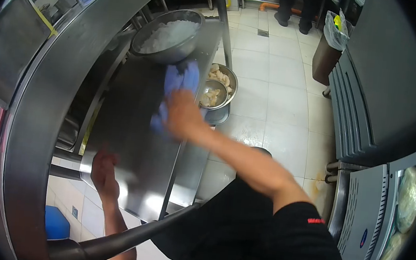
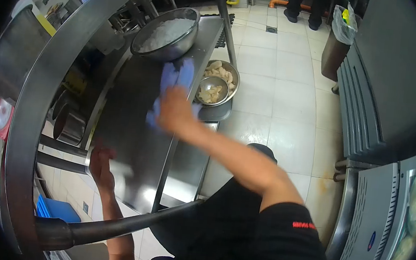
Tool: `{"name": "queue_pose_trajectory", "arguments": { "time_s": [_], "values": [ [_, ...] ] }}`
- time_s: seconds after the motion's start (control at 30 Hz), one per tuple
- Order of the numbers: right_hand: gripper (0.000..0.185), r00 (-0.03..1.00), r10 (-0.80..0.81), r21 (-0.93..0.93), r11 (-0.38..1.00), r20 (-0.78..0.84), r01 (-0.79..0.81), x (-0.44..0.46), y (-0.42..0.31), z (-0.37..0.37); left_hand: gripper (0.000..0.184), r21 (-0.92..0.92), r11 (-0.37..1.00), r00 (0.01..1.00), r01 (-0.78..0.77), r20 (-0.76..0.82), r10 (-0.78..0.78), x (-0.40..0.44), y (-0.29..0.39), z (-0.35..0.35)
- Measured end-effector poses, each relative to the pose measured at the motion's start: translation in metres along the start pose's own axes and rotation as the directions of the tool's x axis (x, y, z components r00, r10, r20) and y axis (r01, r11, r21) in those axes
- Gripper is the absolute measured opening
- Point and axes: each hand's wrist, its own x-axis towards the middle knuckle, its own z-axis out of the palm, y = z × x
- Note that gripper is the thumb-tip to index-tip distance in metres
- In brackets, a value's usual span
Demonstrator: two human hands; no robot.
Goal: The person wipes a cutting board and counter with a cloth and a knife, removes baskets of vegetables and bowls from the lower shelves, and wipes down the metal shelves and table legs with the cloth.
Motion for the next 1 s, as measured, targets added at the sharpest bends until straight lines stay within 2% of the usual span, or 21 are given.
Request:
{"name": "queue_pose_trajectory", "arguments": {
  "time_s": [0.03, 0.1, 0.13, 0.2, 0.27, 0.33, 0.37, 0.4, 0.43, 0.5, 0.53, 0.57, 0.6, 0.67, 0.7, 0.73, 0.8, 0.83, 0.9, 0.93, 1.0],
  "values": [
    [0.032, 0.993, -0.066, 0.114, 0.992, 0.100, 0.054, -0.023, -0.033, 0.008, 0.039, 0.034, 0.999, 1.000, 0.008, -0.023, -0.007, -0.006, -0.004, -0.004],
    [0.026, 0.957, -0.281, 0.444, 0.869, 0.080, 0.218, -0.071, -0.090, 0.029, 0.049, 0.128, 0.991, 0.993, -0.048, -0.101, 0.062, -0.016, -0.020, -0.014],
    [0.032, 0.903, -0.427, 0.526, 0.781, 0.056, 0.337, -0.077, -0.111, -0.004, 0.045, 0.137, 0.991, 0.979, 0.008, -0.201, 0.020, -0.016, -0.003, -0.007],
    [0.034, 0.919, -0.377, 0.523, 0.809, 0.115, 0.266, -0.074, -0.080, -0.006, 0.042, 0.178, 0.984, 0.962, -0.026, -0.263, 0.073, -0.023, 0.013, -0.024],
    [0.026, 0.953, -0.257, 0.359, 0.915, 0.158, 0.187, -0.043, -0.022, -0.011, 0.044, 0.253, 0.963, 0.963, -0.089, -0.227, 0.148, -0.036, 0.012, -0.034],
    [0.020, 0.999, -0.046, 0.141, 0.989, -0.019, 0.049, -0.012, 0.049, -0.009, 0.045, 0.253, 0.967, 0.966, -0.008, -0.247, 0.073, -0.054, 0.005, -0.043],
    [0.019, 0.999, -0.012, 0.062, 0.998, -0.051, 0.016, -0.006, 0.056, -0.016, 0.048, 0.193, 0.980, 0.961, 0.041, -0.276, 0.014, -0.065, -0.001, -0.048],
    [0.018, 0.984, -0.174, 0.038, 0.984, 0.049, 0.172, -0.010, 0.040, -0.014, 0.048, 0.132, 0.991, 0.962, 0.019, -0.272, 0.018, -0.074, -0.009, -0.052],
    [0.017, 0.933, -0.329, 0.048, 0.944, 0.147, 0.326, -0.012, 0.022, -0.018, 0.049, 0.089, 0.996, 0.956, -0.005, -0.290, 0.030, -0.079, -0.005, -0.050],
    [0.021, 0.643, -0.733, 0.340, 0.676, 0.221, 0.654, -0.056, -0.050, 0.014, 0.053, -0.015, 0.999, 0.942, -0.052, -0.332, 0.044, -0.089, 0.003, -0.041],
    [0.027, 0.575, -0.808, 0.568, 0.536, 0.130, 0.625, -0.060, -0.078, 0.013, 0.053, -0.007, 0.998, 0.940, -0.057, -0.337, 0.051, -0.090, 0.014, -0.032],
    [0.036, 0.496, -0.868, 0.752, 0.351, 0.036, 0.559, -0.063, -0.106, 0.012, 0.055, -0.125, 0.984, 0.937, -0.130, -0.340, 0.081, -0.090, 0.032, -0.020],
    [0.036, 0.448, -0.875, 0.752, 0.418, 0.182, 0.510, -0.052, -0.128, 0.011, 0.057, -0.240, 0.950, 0.932, -0.199, -0.345, 0.108, -0.091, 0.044, -0.014],
    [0.033, 0.447, -0.801, 0.683, 0.584, 0.398, 0.438, -0.003, -0.150, 0.048, 0.062, -0.214, 0.956, 0.920, -0.201, -0.376, 0.109, -0.096, 0.049, -0.012],
    [0.031, 0.560, -0.691, 0.637, 0.694, 0.457, 0.336, 0.028, -0.134, 0.042, 0.065, -0.120, 0.962, 0.925, -0.247, -0.326, 0.197, -0.099, 0.053, -0.007],
    [0.033, 0.644, -0.619, 0.735, 0.666, 0.449, 0.128, 0.061, -0.108, 0.073, 0.069, -0.028, 0.953, 0.921, -0.301, -0.269, 0.283, -0.103, 0.058, -0.002],
    [0.039, 0.915, -0.249, 0.430, 0.898, 0.317, 0.095, 0.096, -0.049, 0.066, 0.077, 0.068, 0.967, 0.932, -0.246, -0.256, 0.255, -0.111, 0.071, 0.008],
    [0.042, 0.984, -0.086, 0.350, 0.936, 0.153, 0.028, 0.087, -0.025, 0.069, 0.079, -0.020, 0.971, 0.944, -0.237, -0.241, 0.226, -0.114, 0.073, 0.012],
    [0.046, 0.994, -0.017, 0.147, 0.989, -0.109, 0.033, 0.055, 0.004, 0.040, 0.083, -0.143, 0.963, 0.957, -0.230, -0.214, 0.197, -0.118, 0.071, 0.020],
    [0.046, 0.995, -0.006, 0.131, 0.991, -0.095, 0.018, 0.033, 0.010, 0.021, 0.083, -0.163, 0.962, 0.961, -0.217, -0.208, 0.181, -0.117, 0.066, 0.020],
    [0.051, 0.993, -0.002, -0.017, 1.000, -0.121, 0.000, -0.021, 0.015, -0.011, 0.084, -0.045, 0.970, 0.960, -0.237, -0.165, 0.227, -0.115, 0.048, 0.011]
  ]
}}
